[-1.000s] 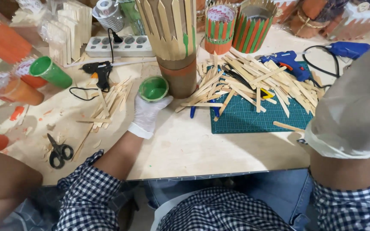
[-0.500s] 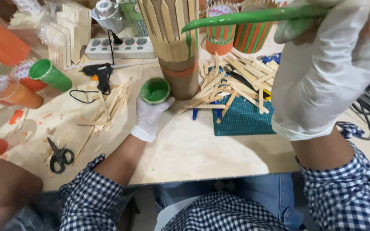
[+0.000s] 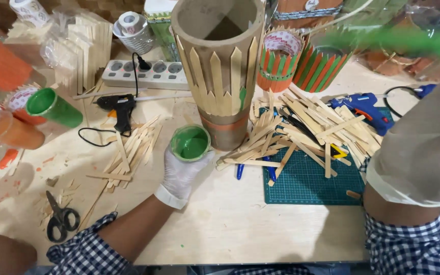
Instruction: Painting green decorative patterns onto a cylindrical craft object using a small brush
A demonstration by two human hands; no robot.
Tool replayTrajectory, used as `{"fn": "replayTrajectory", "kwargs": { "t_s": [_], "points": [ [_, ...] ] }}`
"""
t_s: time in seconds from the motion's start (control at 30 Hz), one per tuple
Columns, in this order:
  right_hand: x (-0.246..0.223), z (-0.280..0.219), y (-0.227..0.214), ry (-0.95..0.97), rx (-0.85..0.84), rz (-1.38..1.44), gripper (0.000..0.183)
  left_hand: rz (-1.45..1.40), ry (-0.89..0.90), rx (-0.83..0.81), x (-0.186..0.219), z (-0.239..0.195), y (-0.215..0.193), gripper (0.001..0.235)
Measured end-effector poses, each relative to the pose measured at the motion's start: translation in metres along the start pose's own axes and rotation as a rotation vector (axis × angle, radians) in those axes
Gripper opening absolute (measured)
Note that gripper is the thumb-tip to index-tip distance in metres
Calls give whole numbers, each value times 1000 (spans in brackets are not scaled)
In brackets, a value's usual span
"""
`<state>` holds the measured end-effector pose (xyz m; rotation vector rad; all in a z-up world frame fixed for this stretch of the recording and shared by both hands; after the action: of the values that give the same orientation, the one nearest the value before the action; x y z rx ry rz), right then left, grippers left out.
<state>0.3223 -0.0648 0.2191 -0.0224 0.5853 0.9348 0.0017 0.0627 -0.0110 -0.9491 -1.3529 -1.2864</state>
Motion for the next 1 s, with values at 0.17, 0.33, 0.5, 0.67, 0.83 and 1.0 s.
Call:
{"fn": "replayTrajectory", "kwargs": {
  "t_s": [0.17,0.33,0.5,0.67,0.83,1.0],
  "points": [
    [11,-5,15,123,59,-105,71,82,58,-75,18,-5,1,61],
    [7,-5,32,113,-163,-83,38,68,96,-125,28,-9,7,61],
    [-13,1,65,157,-410,-2,13,95,76,-103,22,-7,1,55],
    [-6,-8,59,82,-345,-127,10,45,0,-76,10,-5,-7,60],
    [-11,-7,66,36,-375,-232,5,1,-82,-64,12,-5,-6,65],
    [4,-13,70,201,-324,-54,11,20,22,-118,24,-6,-1,63]
  ]
}}
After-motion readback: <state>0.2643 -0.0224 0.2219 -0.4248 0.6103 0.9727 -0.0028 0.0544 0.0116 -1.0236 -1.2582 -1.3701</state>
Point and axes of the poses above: each hand's wrist, its own z-axis towards the middle knuckle, its own y-axis out of the palm, x = y × z, the point moved 6 cm from there along z, towards the middle knuckle, and after that the axes turned 9 degrees about x, right-handed, at the moved point
